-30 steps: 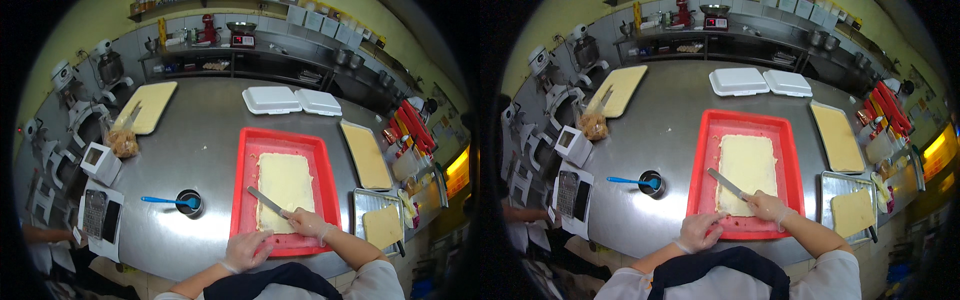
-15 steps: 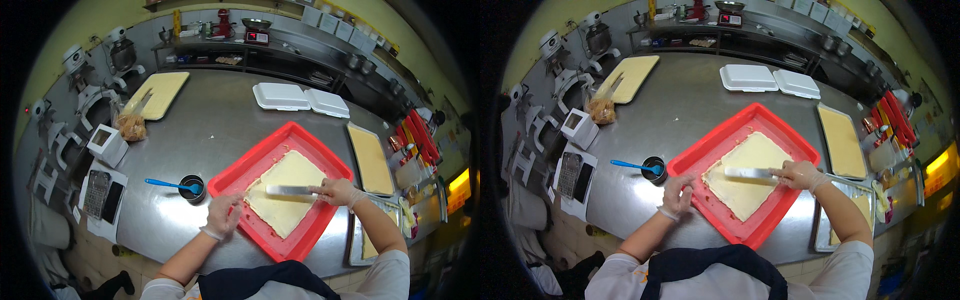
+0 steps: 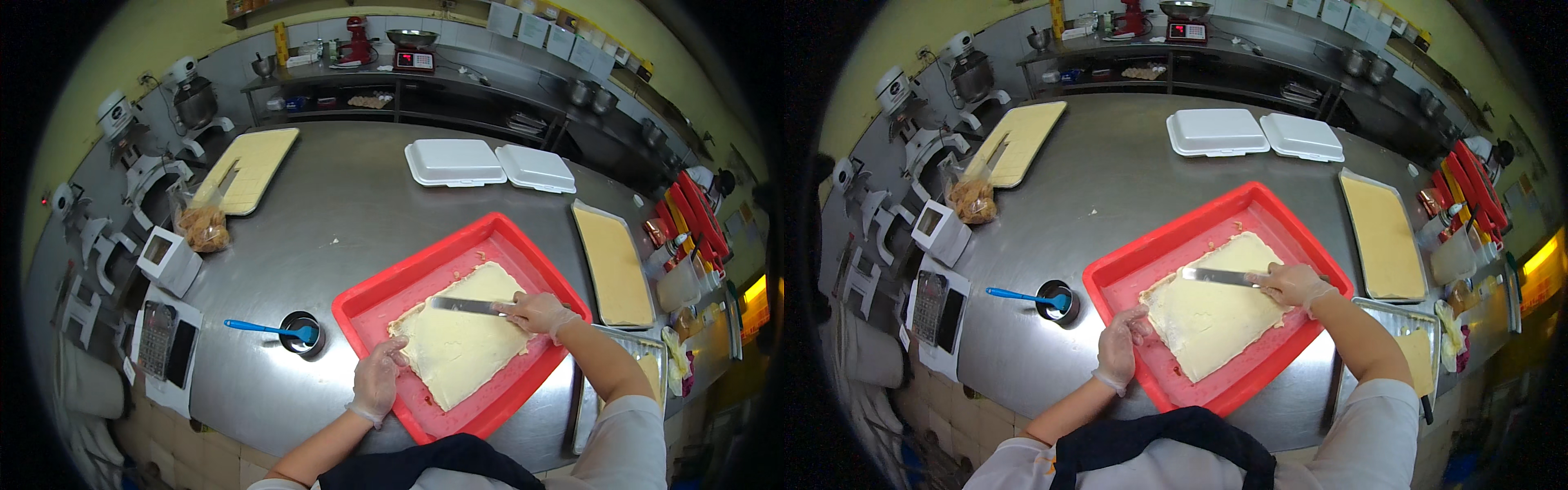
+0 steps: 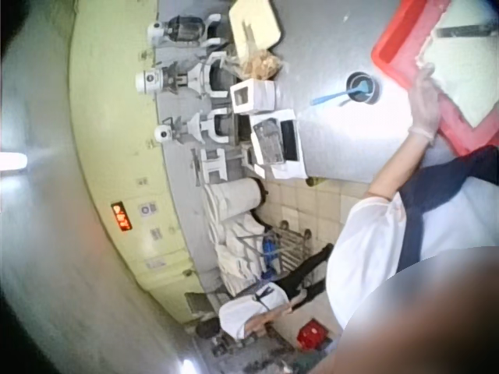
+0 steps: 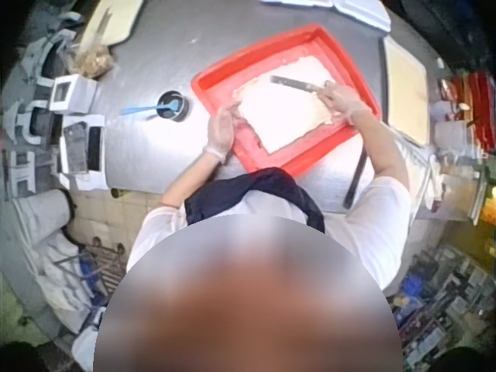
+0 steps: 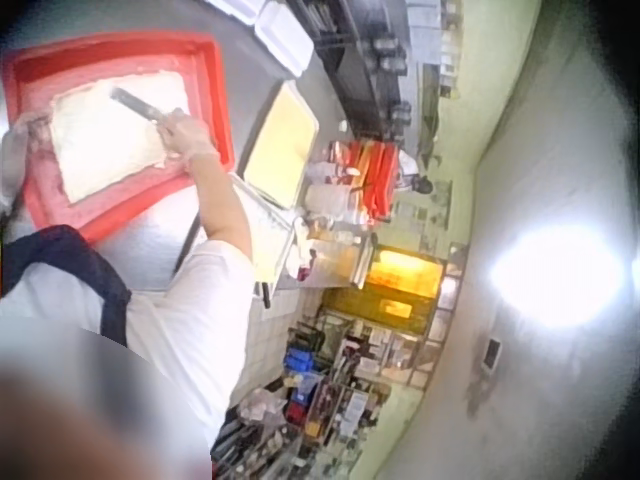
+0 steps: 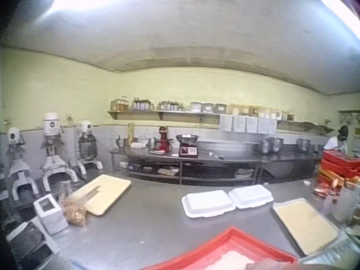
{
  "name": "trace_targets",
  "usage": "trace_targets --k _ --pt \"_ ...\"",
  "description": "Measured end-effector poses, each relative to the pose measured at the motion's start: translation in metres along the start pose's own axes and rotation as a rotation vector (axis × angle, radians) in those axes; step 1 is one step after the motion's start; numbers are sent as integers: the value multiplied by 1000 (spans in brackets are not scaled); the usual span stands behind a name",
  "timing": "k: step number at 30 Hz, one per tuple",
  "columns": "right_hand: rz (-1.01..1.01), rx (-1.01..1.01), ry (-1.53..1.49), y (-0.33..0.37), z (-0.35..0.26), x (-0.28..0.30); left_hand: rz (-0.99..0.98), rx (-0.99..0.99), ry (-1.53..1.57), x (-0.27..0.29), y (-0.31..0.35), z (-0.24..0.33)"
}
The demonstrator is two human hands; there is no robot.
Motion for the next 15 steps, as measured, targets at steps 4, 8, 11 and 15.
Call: trace_targets --k 4,8,11,15 --pt "52 -238 -19 34 30 -3 12 -20 -12 0 3 2" --pt "112 -341 -137 59 40 -9 16 -51 -2 -1 2 2" --pt "44 -180 -292 62 26 -18 -34 -82 140 -2 -2 -2" --pt "133 -165 -360 55 13 -16 38 -117 105 3 -5 -5"
Point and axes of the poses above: each hand's wrist, its own y-axis away from the middle knuckle, its own x-axis out of the back of the hand, z = x × y, the point moved 3 cm from there along -y, towards the middle knuckle, and after that the axes turned 15 degrees about x, right-handed, at the moved point
